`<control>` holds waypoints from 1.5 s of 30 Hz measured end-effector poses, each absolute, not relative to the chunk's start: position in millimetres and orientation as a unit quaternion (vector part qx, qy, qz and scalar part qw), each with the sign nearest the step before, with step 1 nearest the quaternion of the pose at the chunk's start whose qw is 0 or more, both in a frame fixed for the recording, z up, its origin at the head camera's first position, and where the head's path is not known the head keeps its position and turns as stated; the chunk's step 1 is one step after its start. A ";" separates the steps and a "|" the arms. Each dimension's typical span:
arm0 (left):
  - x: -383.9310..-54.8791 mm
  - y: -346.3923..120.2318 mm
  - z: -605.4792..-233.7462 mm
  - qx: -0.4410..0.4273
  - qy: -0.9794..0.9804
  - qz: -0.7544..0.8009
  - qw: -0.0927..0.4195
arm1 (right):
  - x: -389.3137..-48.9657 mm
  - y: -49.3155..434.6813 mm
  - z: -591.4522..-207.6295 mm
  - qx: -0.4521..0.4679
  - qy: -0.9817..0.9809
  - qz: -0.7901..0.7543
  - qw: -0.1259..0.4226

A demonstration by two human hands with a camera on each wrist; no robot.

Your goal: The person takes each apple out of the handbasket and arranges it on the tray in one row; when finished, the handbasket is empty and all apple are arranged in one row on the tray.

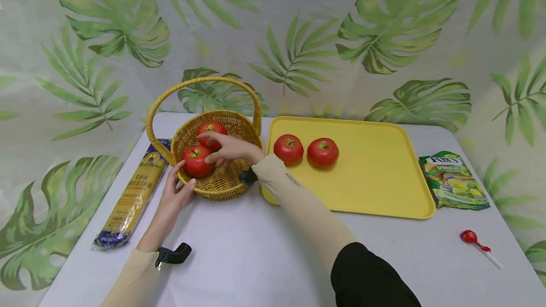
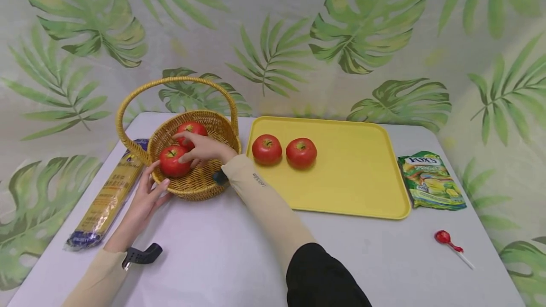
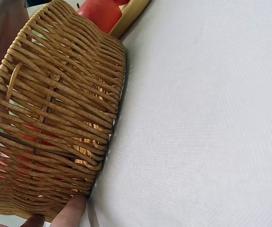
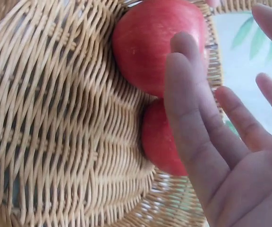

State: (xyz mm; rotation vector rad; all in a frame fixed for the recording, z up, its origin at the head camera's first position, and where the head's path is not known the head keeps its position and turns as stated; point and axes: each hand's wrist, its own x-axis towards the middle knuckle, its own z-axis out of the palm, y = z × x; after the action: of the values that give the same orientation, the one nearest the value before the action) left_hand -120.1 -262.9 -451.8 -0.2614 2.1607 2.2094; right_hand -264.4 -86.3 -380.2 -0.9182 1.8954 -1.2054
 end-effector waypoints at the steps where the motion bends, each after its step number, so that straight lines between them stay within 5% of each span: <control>1: -119.7 -262.9 -451.8 -0.085 0.697 0.712 0.020 | -264.4 -89.6 -380.8 -0.351 0.731 -0.465 0.356; 23: -118.3 -262.9 -452.7 -0.088 0.702 0.707 0.019 | -250.1 -130.5 -391.1 -0.281 0.801 -0.395 0.352; 38: -119.4 -262.5 -452.6 -0.081 0.703 0.706 0.020 | -257.0 -123.3 -385.4 -0.368 0.838 -0.302 0.265; 45: -118.6 -262.6 -451.5 -0.077 0.706 0.704 0.021 | -266.5 -105.1 -380.1 -0.361 0.802 -0.375 0.294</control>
State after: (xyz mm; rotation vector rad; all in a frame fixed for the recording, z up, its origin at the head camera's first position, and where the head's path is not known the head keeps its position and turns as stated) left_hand -118.6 -262.6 -451.5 -0.2397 2.1872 2.1818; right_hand -266.5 -105.1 -380.1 -0.9614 2.1339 -0.9987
